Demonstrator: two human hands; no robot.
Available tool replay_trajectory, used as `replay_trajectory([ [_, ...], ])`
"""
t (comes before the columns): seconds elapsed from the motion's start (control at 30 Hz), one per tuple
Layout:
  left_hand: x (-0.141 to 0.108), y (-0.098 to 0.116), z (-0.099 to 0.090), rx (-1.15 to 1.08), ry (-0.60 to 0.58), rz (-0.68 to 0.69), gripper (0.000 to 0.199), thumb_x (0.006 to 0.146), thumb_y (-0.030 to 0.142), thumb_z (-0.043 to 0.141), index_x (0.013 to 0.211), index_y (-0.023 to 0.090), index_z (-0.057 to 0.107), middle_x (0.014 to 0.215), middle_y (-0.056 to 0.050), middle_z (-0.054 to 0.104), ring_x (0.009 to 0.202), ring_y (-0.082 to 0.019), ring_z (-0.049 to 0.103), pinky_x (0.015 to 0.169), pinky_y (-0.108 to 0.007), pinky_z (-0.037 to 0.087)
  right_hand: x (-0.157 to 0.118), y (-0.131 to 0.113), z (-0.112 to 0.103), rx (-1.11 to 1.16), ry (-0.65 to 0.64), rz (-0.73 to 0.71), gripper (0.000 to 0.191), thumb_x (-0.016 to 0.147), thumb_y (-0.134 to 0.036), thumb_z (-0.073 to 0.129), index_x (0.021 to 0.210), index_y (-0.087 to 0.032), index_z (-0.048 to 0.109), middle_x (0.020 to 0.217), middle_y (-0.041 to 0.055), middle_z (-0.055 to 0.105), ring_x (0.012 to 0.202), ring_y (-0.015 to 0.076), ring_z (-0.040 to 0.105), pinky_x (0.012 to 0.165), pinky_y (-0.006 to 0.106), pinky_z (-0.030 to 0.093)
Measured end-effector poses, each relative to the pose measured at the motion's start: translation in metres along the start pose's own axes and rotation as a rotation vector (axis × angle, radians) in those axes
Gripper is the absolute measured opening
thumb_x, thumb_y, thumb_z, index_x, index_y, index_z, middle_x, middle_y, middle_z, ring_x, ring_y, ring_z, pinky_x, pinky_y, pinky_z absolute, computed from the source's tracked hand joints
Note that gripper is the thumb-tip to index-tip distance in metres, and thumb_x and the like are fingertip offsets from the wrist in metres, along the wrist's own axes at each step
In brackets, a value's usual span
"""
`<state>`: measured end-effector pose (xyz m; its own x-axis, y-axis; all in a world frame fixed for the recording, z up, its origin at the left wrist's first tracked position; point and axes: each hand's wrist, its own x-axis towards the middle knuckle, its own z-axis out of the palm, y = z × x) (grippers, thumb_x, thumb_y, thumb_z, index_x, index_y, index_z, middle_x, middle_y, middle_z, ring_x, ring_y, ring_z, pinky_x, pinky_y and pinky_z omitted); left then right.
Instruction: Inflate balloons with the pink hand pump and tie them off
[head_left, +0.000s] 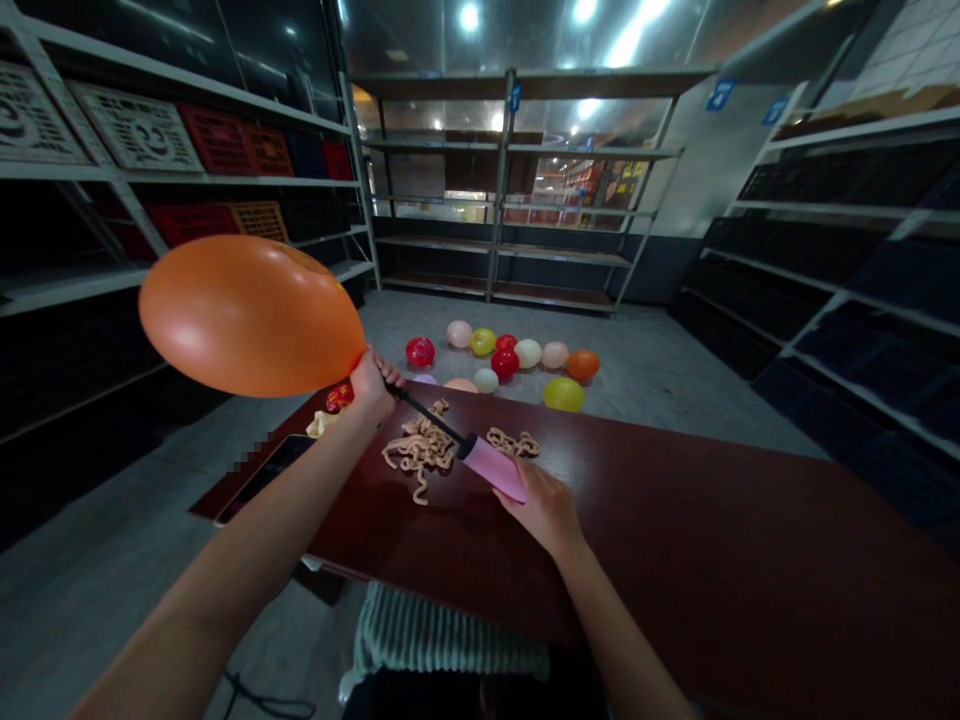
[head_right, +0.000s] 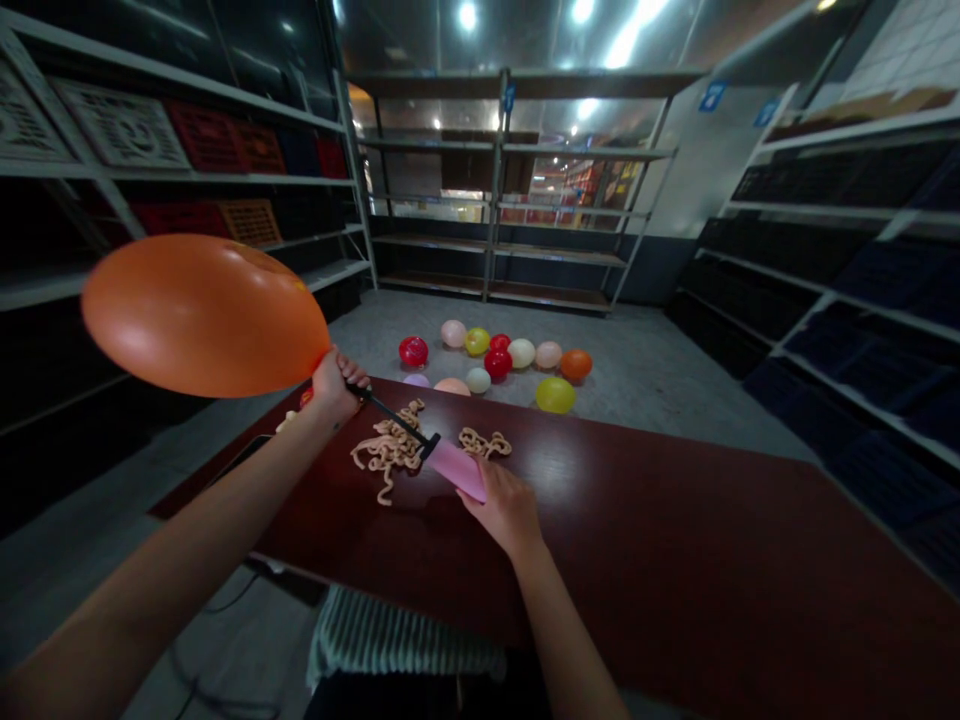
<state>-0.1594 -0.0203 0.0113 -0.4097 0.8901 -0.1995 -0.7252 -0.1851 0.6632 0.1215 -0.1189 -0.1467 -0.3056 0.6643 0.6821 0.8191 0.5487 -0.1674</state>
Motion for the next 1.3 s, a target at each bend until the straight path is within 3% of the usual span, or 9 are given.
replay_trajectory([
  [0.2,-0.01,-0.029,0.024,0.0,-0.004,0.055,0.053,0.106,0.033,0.044,0.058,0.019,0.027,0.043,0.007,0.023,0.032,-0.007,0.023,0.036,-0.021,0.019,-0.003,0.009,0.002,0.014,0.069,0.087,0.036,0.085,-0.034,0.07,0.119,-0.021,0.066,0.098,0.0077,0.078,0.08,0.025,0.076,0.07,0.034,0.06],
  [0.4,-0.029,-0.077,0.044,0.032,-0.102,0.037,0.057,0.104,0.04,0.05,0.056,0.02,0.026,0.042,0.007,0.023,0.032,-0.007,0.022,0.035,-0.022,0.019,-0.002,0.012,0.006,0.065,0.056,0.182,0.042,0.084,-0.035,0.071,0.123,-0.021,0.065,0.112,0.0094,0.077,0.09,0.0254,0.077,0.078,0.034,0.061],
  [0.57,-0.056,-0.123,0.051,0.068,-0.165,-0.004,0.058,0.105,0.04,0.049,0.054,0.02,0.027,0.039,0.006,0.023,0.031,-0.007,0.021,0.035,-0.022,0.02,-0.001,0.013,0.002,0.097,0.035,0.255,0.048,0.086,-0.037,0.069,0.131,-0.021,0.062,0.119,0.0095,0.075,0.098,0.0255,0.076,0.085,0.034,0.061],
  [0.67,-0.062,-0.13,0.05,0.069,-0.18,-0.043,0.059,0.106,0.039,0.046,0.054,0.02,0.029,0.039,0.005,0.025,0.031,-0.007,0.022,0.035,-0.023,0.02,0.0,0.013,0.001,0.091,0.022,0.273,0.047,0.086,-0.038,0.07,0.129,-0.022,0.062,0.12,0.0088,0.076,0.097,0.0253,0.076,0.085,0.033,0.061],
  [0.97,-0.044,-0.09,0.03,0.006,-0.091,-0.05,0.053,0.106,0.031,0.044,0.057,0.02,0.027,0.04,0.006,0.024,0.031,-0.007,0.022,0.035,-0.022,0.019,0.003,0.006,0.0,0.029,0.001,0.134,0.05,0.087,-0.041,0.074,0.13,-0.019,0.062,0.12,0.0099,0.076,0.099,0.0257,0.076,0.084,0.034,0.06],
  [1.3,-0.01,-0.015,-0.007,-0.101,0.005,-0.039,0.047,0.103,0.026,0.043,0.061,0.02,0.023,0.041,0.007,0.022,0.031,-0.007,0.02,0.036,-0.022,0.018,-0.002,0.006,0.001,-0.048,-0.061,-0.003,0.049,0.09,-0.042,0.072,0.131,-0.018,0.06,0.113,0.0107,0.077,0.094,0.025,0.075,0.083,0.035,0.059],
])
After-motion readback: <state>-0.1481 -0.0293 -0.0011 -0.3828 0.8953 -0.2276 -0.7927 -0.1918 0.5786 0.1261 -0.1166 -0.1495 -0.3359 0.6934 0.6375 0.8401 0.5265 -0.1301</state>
